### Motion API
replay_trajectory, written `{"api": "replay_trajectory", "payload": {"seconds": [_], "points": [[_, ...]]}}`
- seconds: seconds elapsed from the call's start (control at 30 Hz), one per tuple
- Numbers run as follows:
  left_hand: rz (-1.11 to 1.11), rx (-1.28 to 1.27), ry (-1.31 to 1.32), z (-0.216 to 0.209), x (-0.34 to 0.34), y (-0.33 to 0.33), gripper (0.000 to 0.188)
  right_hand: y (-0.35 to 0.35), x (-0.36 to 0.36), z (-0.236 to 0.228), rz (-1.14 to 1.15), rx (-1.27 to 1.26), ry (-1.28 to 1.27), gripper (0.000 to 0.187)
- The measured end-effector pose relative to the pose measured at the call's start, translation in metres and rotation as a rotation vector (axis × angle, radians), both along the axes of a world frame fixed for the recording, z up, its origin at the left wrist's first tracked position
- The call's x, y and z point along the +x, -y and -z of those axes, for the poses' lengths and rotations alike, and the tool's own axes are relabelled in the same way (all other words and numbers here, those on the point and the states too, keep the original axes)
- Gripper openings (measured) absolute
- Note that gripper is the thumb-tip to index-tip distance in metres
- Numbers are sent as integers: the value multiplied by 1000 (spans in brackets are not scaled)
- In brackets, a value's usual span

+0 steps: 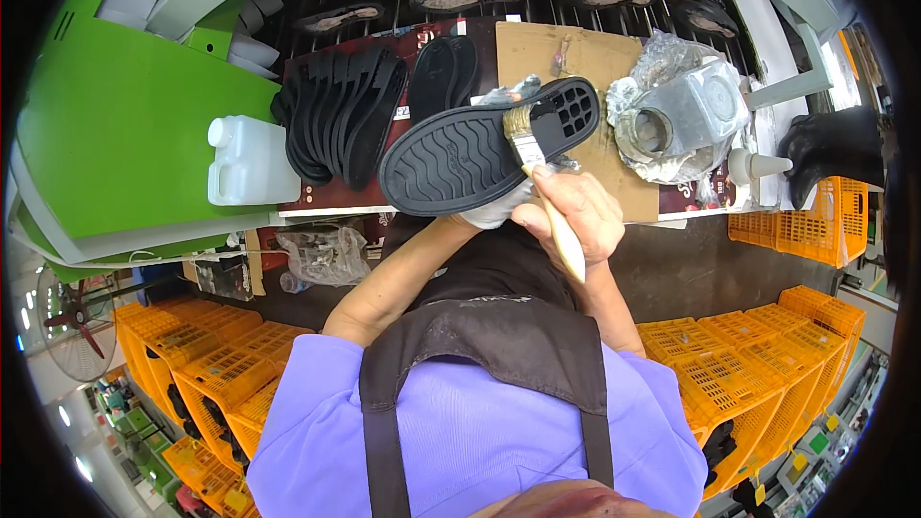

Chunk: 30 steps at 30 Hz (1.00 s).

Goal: The person paints the soles of black shoe insoles using a brush and a container of dark liquid. They repeatedly dip the brush into the container and apply the substance to the textured bottom of each insole, handling them one at a time and placing them on a stack after treatment.

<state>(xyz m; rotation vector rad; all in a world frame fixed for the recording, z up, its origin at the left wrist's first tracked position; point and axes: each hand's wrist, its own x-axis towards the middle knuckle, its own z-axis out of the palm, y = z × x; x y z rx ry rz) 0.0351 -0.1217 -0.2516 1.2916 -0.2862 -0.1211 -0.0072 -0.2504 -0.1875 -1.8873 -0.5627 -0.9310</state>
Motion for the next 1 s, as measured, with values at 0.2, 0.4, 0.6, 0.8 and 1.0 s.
{"api": "replay_trajectory", "payload": {"seconds": [0.2, 0.4, 0.6, 0.8, 1.0], "points": [[161, -654, -311, 29, 9, -1, 58, -10, -1, 0, -41, 13, -7, 40], [268, -586, -422, 17, 8, -3, 50, -17, 1, 2, -107, 68, -9, 39], [322, -478, -350, 23, 0, -5, 39, -22, -2, -1, -165, 109, -70, 36], [430, -256, -227, 34, -11, -12, 32, -26, -1, -1, -180, 113, -58, 34], [442, 0, -52, 27, -18, -13, 27, -25, -2, -5, -245, 103, -77, 36]]}}
